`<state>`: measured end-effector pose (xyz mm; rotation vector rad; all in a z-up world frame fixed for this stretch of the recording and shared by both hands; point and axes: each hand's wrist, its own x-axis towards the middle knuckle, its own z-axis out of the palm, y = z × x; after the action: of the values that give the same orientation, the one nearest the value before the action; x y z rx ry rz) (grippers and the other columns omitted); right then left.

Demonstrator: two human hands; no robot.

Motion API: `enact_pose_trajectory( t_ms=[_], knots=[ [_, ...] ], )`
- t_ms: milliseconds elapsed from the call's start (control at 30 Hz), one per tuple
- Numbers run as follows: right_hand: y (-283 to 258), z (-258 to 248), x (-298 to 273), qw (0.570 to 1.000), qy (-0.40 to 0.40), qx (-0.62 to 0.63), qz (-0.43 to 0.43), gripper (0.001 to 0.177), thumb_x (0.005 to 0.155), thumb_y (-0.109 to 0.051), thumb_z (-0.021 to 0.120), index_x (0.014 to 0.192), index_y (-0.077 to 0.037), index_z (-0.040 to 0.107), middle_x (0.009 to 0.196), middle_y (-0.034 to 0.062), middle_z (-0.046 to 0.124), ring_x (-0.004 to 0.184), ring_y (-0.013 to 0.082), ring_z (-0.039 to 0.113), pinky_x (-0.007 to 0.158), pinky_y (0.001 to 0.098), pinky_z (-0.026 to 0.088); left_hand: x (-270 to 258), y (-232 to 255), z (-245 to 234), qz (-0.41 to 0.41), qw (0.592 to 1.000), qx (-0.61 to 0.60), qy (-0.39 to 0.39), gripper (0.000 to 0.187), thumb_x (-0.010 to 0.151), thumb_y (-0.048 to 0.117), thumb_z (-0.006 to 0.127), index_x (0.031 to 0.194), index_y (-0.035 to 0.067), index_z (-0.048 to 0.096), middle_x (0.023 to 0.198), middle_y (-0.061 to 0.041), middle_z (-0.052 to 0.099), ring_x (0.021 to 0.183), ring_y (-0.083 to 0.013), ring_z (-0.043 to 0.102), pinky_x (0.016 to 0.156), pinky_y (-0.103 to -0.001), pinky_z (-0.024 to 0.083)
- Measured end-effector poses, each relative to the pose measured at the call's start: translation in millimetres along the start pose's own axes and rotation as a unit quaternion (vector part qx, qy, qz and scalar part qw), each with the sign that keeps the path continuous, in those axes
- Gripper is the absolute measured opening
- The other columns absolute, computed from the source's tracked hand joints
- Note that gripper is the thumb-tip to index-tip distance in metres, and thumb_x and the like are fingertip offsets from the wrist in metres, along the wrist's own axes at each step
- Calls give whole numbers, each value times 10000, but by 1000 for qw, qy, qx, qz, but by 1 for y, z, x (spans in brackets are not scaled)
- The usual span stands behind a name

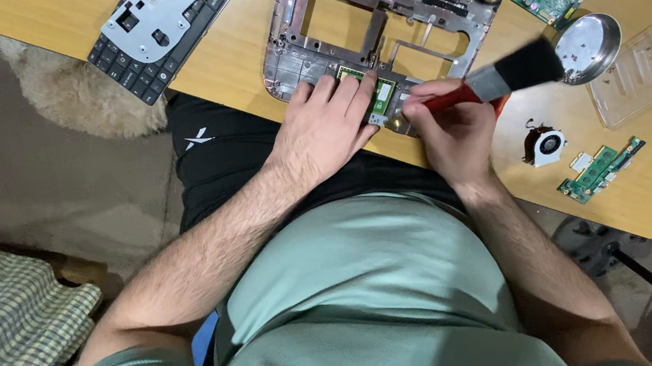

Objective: The person disassembles a laptop chassis, removes a metal bracket, and cleans the internal components. They use a screwdriver to remove screws, a cotton swab to clean a circuit board, and a brush to dust the interior.

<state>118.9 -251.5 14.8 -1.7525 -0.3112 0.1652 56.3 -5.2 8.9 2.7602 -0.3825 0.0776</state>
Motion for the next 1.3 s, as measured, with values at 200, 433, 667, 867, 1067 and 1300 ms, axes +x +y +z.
enact_pose_trajectory(
  t_ms=[200,433,667,867,1067,1300],
  knots=[
    [7,1,22,995,-15,-18,-94,190,1146,-91,947,1256,59,909,1127,203,814,1067,311,752,1019,419,580,8,3,-1,-15,1000,2,-25,851,982,611,893,1630,114,658,1235,-47,648,1139,-293,667,925,-497,533],
    [-13,13,26,1000,-5,-3,-19,290,1173,50,913,1207,121,634,1171,325,853,1058,344,882,850,426,722,1,2,-8,0,1000,14,-17,869,1034,610,872,1688,94,622,1280,-74,639,1149,-294,651,937,-485,489],
    [-28,21,29,998,-45,-48,-24,290,1212,-74,870,1193,-8,588,1269,218,862,1142,364,893,825,409,700,-2,0,-7,10,1000,4,6,745,1152,566,751,1682,60,618,1263,-82,602,1109,-295,614,916,-466,449],
    [-15,25,30,997,-61,-25,-50,281,1213,-27,833,1181,51,564,1302,289,803,1079,445,893,842,490,721,-3,-2,-5,17,1000,3,8,768,1138,577,759,1685,57,619,1277,-83,603,1113,-296,610,924,-474,453],
    [-27,27,36,994,-78,-54,-57,278,1195,5,841,1188,57,567,1312,271,790,1087,478,888,803,492,714,-3,1,-5,12,1000,-1,2,786,1132,562,779,1705,53,605,1263,-71,597,1105,-291,608,926,-467,446],
    [-26,20,38,989,-85,-110,-55,284,1207,-13,860,1203,60,586,1311,255,781,1126,493,875,813,468,705,-3,1,-2,2,1000,4,5,882,1077,586,844,1743,72,578,1230,-48,611,1112,-277,623,954,-474,473]
  ],
)
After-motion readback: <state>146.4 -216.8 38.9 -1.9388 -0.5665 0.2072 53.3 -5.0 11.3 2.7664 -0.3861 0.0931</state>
